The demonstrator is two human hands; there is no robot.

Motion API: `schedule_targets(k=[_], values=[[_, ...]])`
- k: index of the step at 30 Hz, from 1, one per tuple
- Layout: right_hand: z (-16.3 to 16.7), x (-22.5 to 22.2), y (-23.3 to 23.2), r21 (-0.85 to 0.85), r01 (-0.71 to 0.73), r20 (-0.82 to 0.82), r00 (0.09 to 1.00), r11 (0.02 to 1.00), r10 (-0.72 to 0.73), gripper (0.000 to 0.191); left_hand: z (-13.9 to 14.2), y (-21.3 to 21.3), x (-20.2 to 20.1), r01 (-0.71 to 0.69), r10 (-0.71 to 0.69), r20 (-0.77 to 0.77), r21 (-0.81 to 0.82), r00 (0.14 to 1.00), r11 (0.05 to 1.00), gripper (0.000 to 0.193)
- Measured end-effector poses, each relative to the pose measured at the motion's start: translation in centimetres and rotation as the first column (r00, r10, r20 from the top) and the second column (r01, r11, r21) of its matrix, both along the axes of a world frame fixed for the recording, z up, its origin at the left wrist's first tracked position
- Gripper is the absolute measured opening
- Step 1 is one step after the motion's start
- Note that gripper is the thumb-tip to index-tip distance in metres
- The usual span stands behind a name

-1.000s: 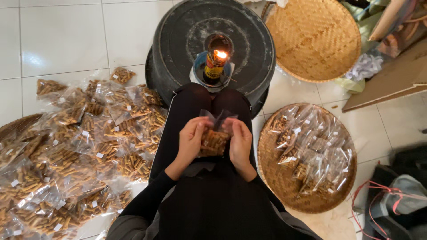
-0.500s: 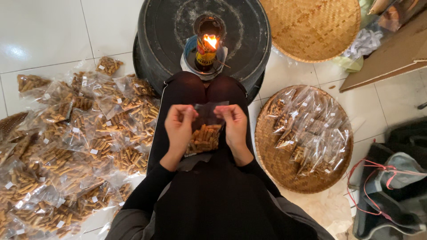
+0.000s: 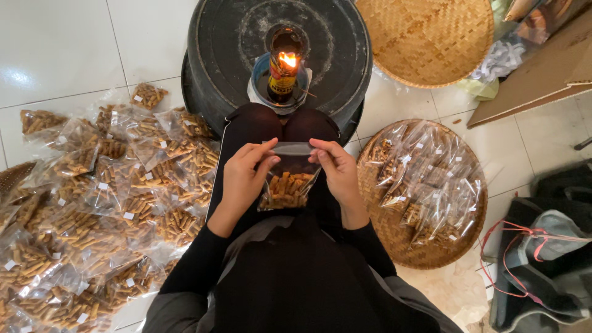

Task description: The person sits on the floor and fills small plastic bags with snack sticks, then heat-seals each bag's opening over a candle flame and places the sealed bag on a tray with other finished bags. They repeat this fill-and-seal cycle continuously across the episode.

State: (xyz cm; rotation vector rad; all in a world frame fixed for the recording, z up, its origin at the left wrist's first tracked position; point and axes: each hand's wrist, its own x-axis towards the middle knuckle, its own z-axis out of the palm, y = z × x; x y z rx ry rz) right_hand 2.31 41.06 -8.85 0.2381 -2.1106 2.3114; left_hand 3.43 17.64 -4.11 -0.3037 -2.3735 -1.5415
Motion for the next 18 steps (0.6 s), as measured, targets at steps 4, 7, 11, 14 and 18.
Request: schedule_targets(k=[4,7,11,14,18], values=[[1.5,-0.9,0.3,0.219,0.003,-0.027,1.000,0.976,0.003,0.029,1.0,-0.5,-1.1,0.005,0.005,0.078,-0.128,0.997,0.992,0.030],[2.6,-1.7,0.2,0.434,0.051,-0.100,0.995,0.899,-0.008,0.023,1.1,-0.7,-2.0,-0.012,0.033,0.068,-0.285,0.997,0.958,0.019],[3.9,-2.6,0.5,0.658,0.067,-0.164,0.985,0.750,0.056,0.011,0.7,-1.2,-3.2,-0.027,0.010,-0.046,-0.380,0.999,0.924,0.019],[4.0,-3.7,0.6,0.670,0.025,-0.193,0.971,0.742,0.142,0.007,0.4,-2.0,-4.6,0.057,-0.091,-0.095,-0.318,0.991,0.946,0.019],[3.3,-6.3,1.4,0.609,-0.223,0.096,0.973,0.761,0.208,0.010,-0.1,-2.5,-6.3,0.286,-0.219,0.265,-0.250,0.939,0.925,0.016]])
